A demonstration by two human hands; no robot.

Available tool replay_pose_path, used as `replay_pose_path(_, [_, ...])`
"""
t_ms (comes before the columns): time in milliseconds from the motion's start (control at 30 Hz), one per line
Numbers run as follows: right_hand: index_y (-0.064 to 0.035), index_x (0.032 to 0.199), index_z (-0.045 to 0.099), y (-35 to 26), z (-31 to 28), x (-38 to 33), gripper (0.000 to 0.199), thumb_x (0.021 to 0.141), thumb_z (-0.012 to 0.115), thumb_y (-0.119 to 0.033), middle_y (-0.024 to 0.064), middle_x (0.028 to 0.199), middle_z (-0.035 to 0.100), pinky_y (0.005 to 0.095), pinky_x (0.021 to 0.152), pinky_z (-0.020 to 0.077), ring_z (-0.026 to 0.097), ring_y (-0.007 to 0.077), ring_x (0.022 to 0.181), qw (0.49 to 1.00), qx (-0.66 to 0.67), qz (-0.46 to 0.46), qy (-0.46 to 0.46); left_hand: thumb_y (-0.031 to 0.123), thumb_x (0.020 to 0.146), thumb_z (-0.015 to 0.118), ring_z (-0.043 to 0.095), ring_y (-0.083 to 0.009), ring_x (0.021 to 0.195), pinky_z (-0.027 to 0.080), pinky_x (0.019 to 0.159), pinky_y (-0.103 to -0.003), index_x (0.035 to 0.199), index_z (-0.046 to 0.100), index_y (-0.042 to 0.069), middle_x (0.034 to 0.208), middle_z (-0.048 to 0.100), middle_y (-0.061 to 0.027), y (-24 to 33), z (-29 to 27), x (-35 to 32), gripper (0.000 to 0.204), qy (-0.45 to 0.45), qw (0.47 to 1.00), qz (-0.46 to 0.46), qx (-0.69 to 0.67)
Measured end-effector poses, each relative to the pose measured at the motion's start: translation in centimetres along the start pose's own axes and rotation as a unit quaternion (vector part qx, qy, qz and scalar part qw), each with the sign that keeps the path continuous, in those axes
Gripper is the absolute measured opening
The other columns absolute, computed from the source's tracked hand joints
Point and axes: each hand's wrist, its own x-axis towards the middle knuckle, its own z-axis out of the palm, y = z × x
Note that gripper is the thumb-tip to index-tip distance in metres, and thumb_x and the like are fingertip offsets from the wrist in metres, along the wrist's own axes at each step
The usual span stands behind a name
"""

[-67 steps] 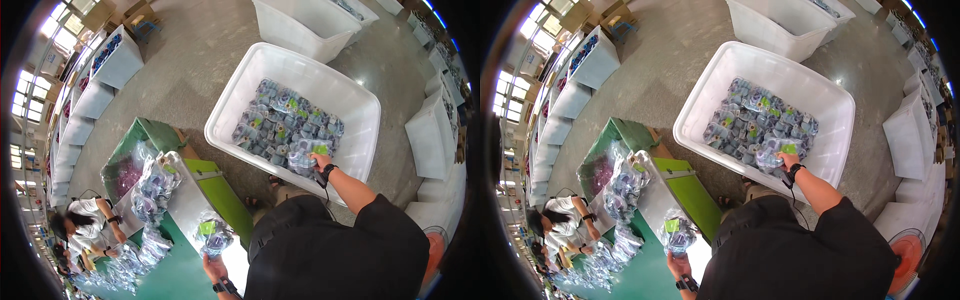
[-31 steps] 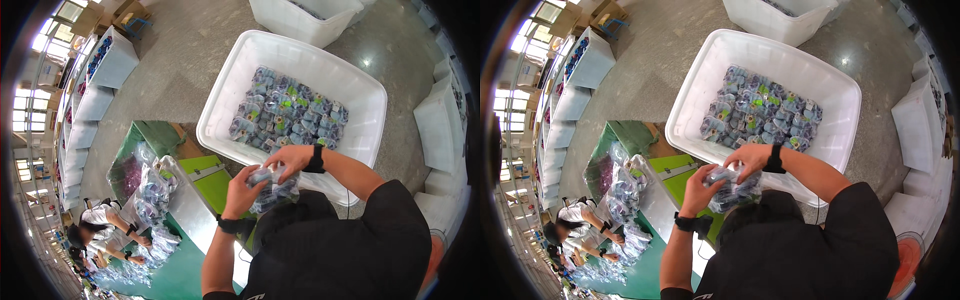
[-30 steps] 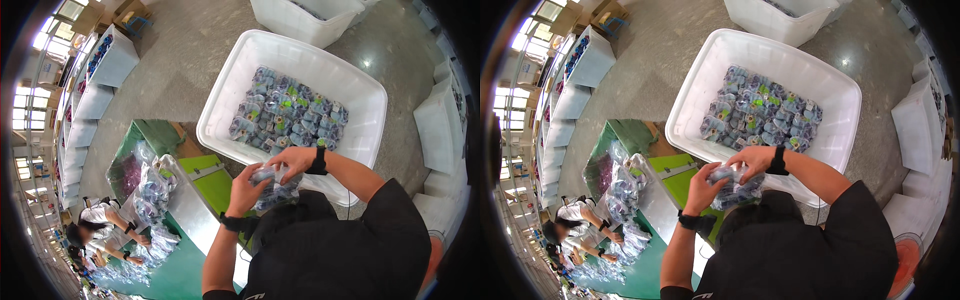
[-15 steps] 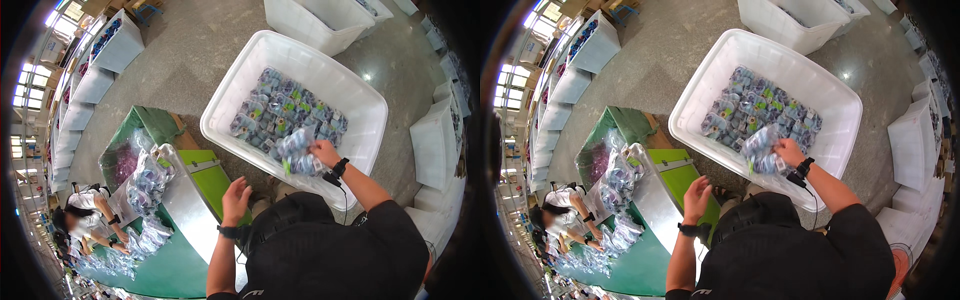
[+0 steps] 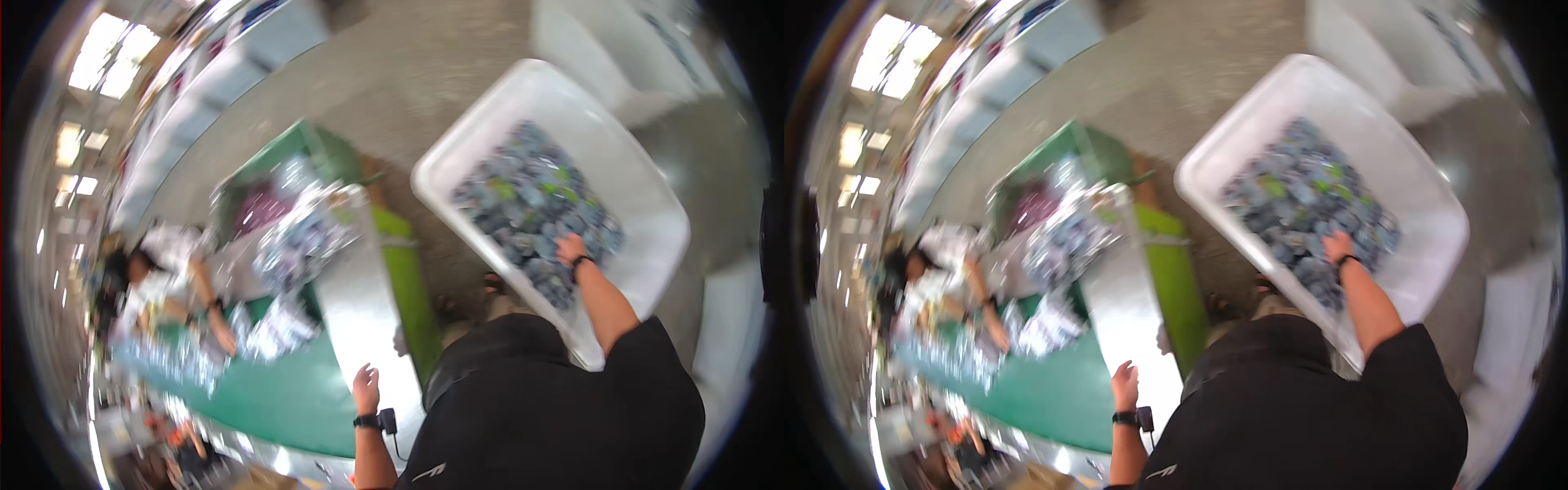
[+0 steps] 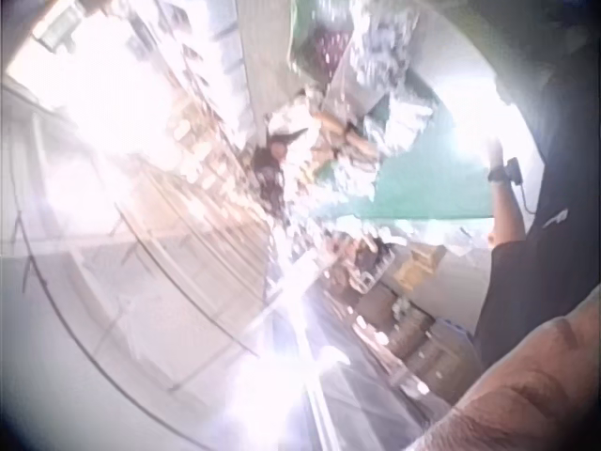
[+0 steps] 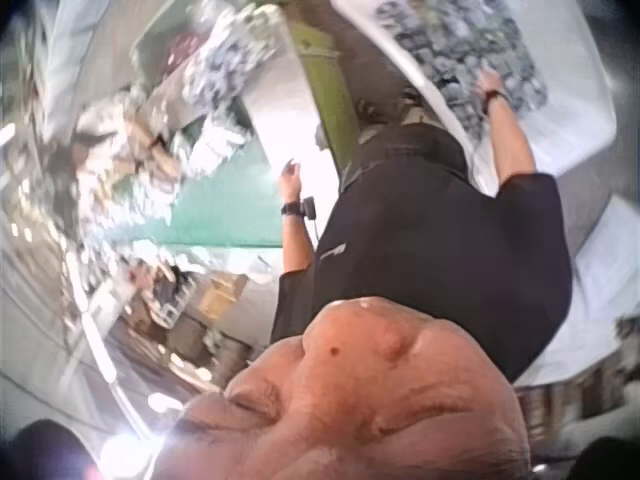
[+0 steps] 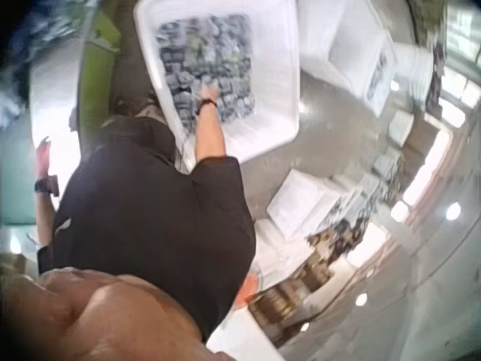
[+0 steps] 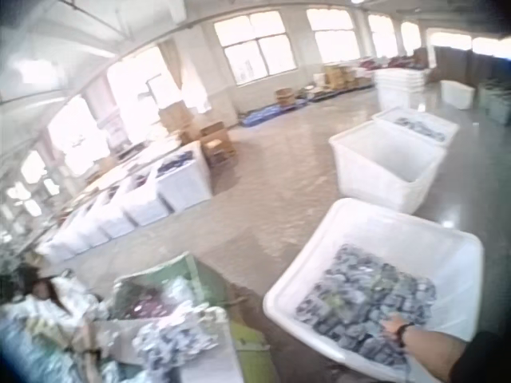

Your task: The person picks packaged slippers from a conveyor belt and places them into a white bin. They walk to a packing area, place a slipper package into a cardboard box, then return to the conveyor to continue sorting slippers into the bin.

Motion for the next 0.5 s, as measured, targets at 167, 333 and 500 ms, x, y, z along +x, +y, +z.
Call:
replay_pose_path(167, [-0.0077,0.124,0.05,3.8,-0.5,-0.2,0.042,0.085,0.065,-0.013,0.0081,0.083,0.058,0.0302,0.038,0.0404,0.056,0.0161,0.055,0.99,-0.098,0.011,-0.097,0.027,0.084,0.071,0.068,-0.0286,0.09,0.052,0.082,-0.039,0.111,0.066,0.0,0.1,0.07,-0.0171,-5.7,-2.7,2.8,0.039,0.105,0.991,0.073,0.045])
replay_pose_path(333, [0.0001,0.127,0.05,3.8,-1.2,-2.9,0.047,0.085,0.064,-0.011,0.0138,0.093,0.062,0.0332,0.042,0.0497,0.063,0.0198,0.058,0.981,-0.181,-0.021,-0.074,0.03,0.082,0.072,0.063,-0.0325,0.096,0.05,0.086,-0.041,0.114,0.064,0.0,0.107,0.066,-0.02,-9.3,-7.7,10.6,0.045,0.215,0.976,0.025,0.023])
replay_pose_path(500, [0.0008,0.127,0.05,0.0,1.1,-8.4,0.044,0.086,0.062,-0.01,0.013,0.092,0.063,0.031,0.045,0.0508,0.063,0.0177,0.063,0.98,-0.145,-0.036,-0.129,0.033,0.079,0.073,0.057,-0.0381,0.11,0.045,0.096,-0.045,0.12,0.06,-0.002,0.117,0.062,-0.0241,-13.0,-13.9,20.4,0.055,0.333,0.942,-0.02,0.036])
